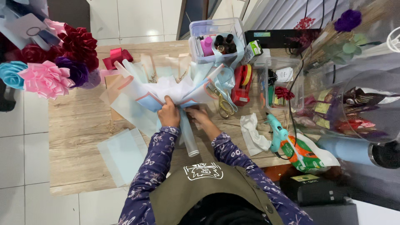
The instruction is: The person wraps a bouquet with light blue and white paper, folding and securing the layers with tape. They repeatedly adjust the paper and tape to create a neat presentation.
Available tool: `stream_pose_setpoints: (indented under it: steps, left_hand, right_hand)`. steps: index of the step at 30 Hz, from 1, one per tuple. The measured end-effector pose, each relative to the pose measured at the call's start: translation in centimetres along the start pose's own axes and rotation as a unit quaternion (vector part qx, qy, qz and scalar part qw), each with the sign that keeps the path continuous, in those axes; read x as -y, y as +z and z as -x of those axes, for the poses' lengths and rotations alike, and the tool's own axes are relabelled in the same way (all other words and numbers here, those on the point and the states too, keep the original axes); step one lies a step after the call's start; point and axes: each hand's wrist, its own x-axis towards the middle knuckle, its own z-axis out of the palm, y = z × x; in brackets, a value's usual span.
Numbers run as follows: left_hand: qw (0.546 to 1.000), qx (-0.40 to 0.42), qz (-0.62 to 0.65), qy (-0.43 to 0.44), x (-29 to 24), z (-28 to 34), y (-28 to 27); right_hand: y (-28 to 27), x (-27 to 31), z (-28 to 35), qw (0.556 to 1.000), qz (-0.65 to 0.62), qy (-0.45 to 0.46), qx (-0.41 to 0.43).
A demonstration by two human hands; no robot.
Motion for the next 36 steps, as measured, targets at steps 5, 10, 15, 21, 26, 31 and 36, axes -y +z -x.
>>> stream_pose_setpoints:
  steps: [5,10,15,21,26,31,36]
  left_hand:
    - [0.986,-0.141,-0.080,0.036,-0.8,1.4,0.0]
    - [0.974,-0.034,0.224,0.023,2.4,4.1,-3.1]
    - [0.960,-0.103,0.260,0.013,7.7,7.2,-5.0]
    - [0.932,-0.040,0.348,0.095,7.2,7.1,-6.5]
    - [0.925,-0.069,0.360,0.101,6.6,7.7,-1.8]
    - [0.925,-0.078,0.352,0.118,5.5,9.6,-1.6]
    - [0.892,-0.044,0.436,0.116,8.0,9.8,-3.9]
  right_hand:
    - [-0.5,-0.8,-1.4,1.000,0.023,-0.018,0.011]
    - [-1.9,-1.0,0.0,0.999,-0.023,-0.049,0.001]
    - [-1.1,3.3,8.7,0.888,0.262,-0.377,-0.009]
    - [1.7,2.8,9.8,0.796,0.348,-0.495,0.014]
    - [2.5,0.7,11.8,0.723,0.388,-0.570,-0.034]
    - [0.8,-0.8,12.6,0.718,0.414,-0.559,-0.012]
    - [-1.4,1.5,11.2,0.778,0.372,-0.506,-0.004]
